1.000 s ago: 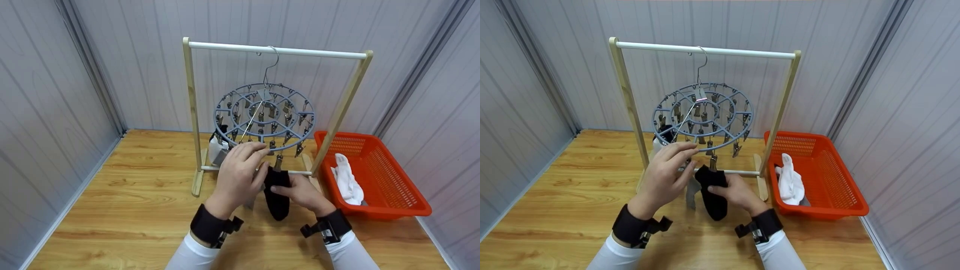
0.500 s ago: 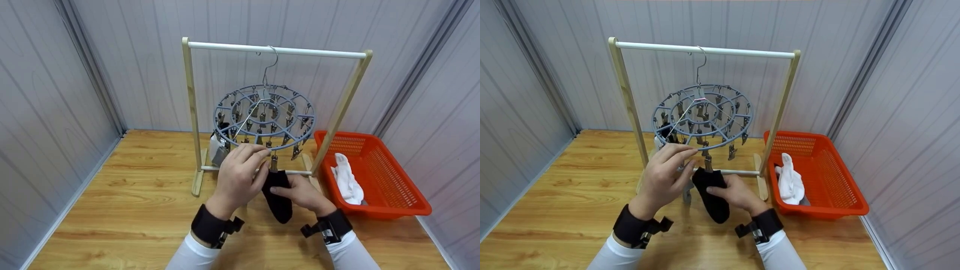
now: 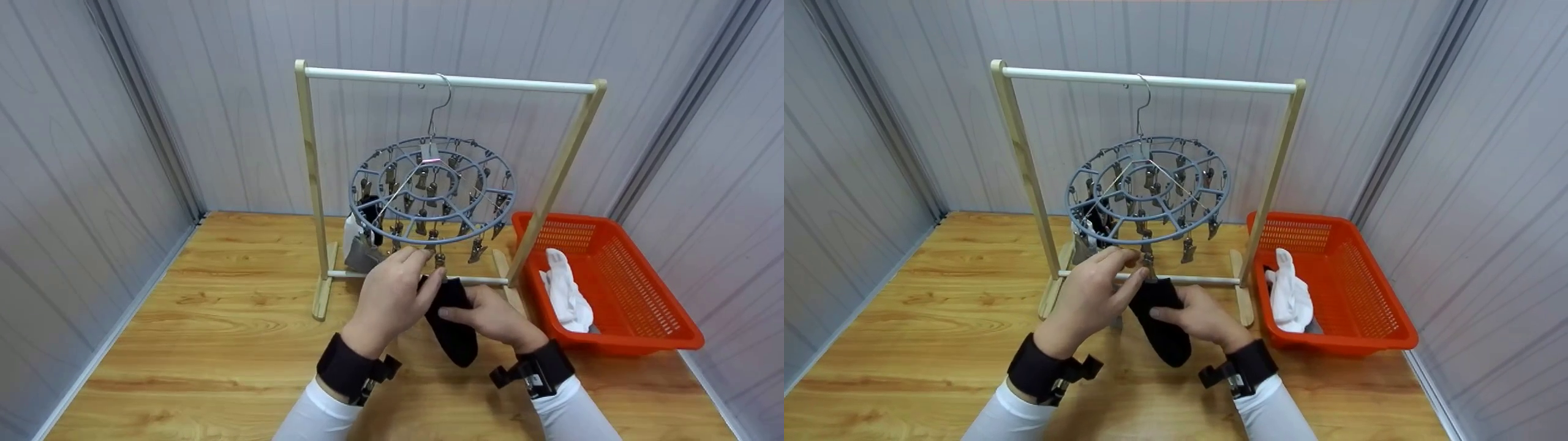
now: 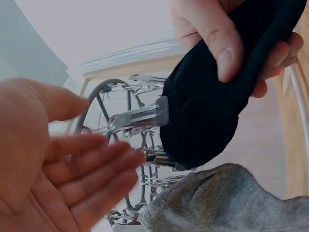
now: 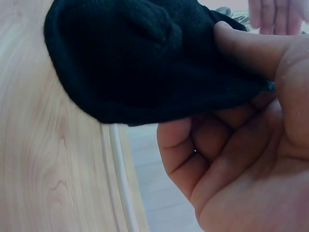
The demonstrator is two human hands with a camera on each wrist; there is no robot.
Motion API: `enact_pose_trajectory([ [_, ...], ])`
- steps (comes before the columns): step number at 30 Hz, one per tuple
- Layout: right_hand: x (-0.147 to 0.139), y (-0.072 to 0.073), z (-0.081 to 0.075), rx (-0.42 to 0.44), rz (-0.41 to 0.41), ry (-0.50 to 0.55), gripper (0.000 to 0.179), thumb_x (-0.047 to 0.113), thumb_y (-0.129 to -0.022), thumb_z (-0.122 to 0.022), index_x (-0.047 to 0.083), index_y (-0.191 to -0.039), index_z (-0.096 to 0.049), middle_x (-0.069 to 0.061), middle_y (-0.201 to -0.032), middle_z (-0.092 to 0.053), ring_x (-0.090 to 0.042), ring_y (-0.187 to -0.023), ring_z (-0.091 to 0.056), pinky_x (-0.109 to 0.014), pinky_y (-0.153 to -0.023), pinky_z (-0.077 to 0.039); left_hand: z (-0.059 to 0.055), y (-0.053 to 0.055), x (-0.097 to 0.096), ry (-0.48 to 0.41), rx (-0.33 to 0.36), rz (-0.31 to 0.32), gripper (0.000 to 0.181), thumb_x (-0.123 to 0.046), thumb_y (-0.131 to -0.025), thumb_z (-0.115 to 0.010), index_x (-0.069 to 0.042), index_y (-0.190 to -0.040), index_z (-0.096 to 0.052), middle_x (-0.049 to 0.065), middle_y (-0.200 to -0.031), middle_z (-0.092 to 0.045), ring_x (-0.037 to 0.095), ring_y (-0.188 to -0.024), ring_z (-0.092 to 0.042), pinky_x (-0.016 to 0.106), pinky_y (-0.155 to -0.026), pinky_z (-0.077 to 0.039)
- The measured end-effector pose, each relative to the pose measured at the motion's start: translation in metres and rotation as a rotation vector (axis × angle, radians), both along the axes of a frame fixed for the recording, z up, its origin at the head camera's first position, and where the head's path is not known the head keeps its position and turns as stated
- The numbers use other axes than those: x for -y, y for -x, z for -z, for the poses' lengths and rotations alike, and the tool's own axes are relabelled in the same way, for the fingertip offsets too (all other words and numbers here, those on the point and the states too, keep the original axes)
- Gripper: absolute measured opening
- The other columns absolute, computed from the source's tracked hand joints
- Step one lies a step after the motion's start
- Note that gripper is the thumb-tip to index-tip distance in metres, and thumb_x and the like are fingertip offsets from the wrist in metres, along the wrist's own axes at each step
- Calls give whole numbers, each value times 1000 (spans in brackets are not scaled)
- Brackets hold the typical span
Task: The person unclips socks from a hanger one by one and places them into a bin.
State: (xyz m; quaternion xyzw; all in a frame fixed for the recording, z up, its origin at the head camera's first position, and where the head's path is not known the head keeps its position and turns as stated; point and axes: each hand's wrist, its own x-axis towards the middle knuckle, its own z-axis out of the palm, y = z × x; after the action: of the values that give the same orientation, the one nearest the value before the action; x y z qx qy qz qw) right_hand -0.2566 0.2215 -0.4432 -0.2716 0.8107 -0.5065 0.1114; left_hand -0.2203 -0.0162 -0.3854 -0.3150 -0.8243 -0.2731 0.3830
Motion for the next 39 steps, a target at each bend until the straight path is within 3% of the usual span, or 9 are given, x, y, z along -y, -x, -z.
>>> enact_pose_trajectory([
  [5,0,-2,-1,10,-11,9,24,20,-106,-77,5,-124,-82,-8,-114,-82,-23,-103,-77,-31,-90,-62,5,3,-3,-37,117,-11,31,-26,-108,-76,0,-125,-75,10,-106,-78,26,-93,-76,41,-78,-64],
  [9,0,-3,-2,5,-23,12,26,21,-107,-77,5,-128,-81,-8,-118,-82,-24,-106,-78,-31,-93,-62,9,8,-6,-95,264,23,37,-31,-110,-74,-2,-132,-73,12,-114,-79,29,-103,-77,45,-85,-64],
  [16,0,-5,-3,7,-28,9,28,20,-107,-76,4,-130,-80,-10,-122,-81,-25,-108,-78,-31,-95,-62,11,15,-9,-266,567,182,48,-33,-114,-67,-1,-149,-66,10,-127,-78,27,-123,-73,44,-103,-62],
  [20,1,-4,-3,15,-20,3,28,22,-107,-77,4,-129,-81,-9,-120,-82,-25,-107,-78,-31,-94,-62,12,17,-9,-367,675,252,47,-33,-115,-66,-2,-150,-66,7,-125,-78,20,-119,-74,38,-102,-62],
  [25,1,-4,-2,19,-8,3,25,22,-107,-77,3,-123,-82,-9,-115,-83,-24,-103,-78,-30,-90,-62,12,18,-10,-418,724,284,48,-35,-114,-66,-1,-148,-67,1,-113,-78,15,-104,-74,39,-99,-62],
  [30,1,-3,-2,18,-13,9,23,22,-108,-76,4,-122,-82,-8,-113,-83,-24,-103,-78,-31,-90,-62,13,19,-10,-459,741,319,41,-33,-114,-66,-2,-140,-72,-2,-108,-80,14,-101,-74,39,-94,-61],
  [39,1,-4,-3,18,-18,21,25,20,-107,-77,3,-125,-81,-10,-114,-82,-23,-102,-79,-31,-89,-63,13,18,-10,-576,748,380,31,-31,-113,-69,-6,-128,-79,5,-105,-82,18,-100,-75,35,-88,-60],
])
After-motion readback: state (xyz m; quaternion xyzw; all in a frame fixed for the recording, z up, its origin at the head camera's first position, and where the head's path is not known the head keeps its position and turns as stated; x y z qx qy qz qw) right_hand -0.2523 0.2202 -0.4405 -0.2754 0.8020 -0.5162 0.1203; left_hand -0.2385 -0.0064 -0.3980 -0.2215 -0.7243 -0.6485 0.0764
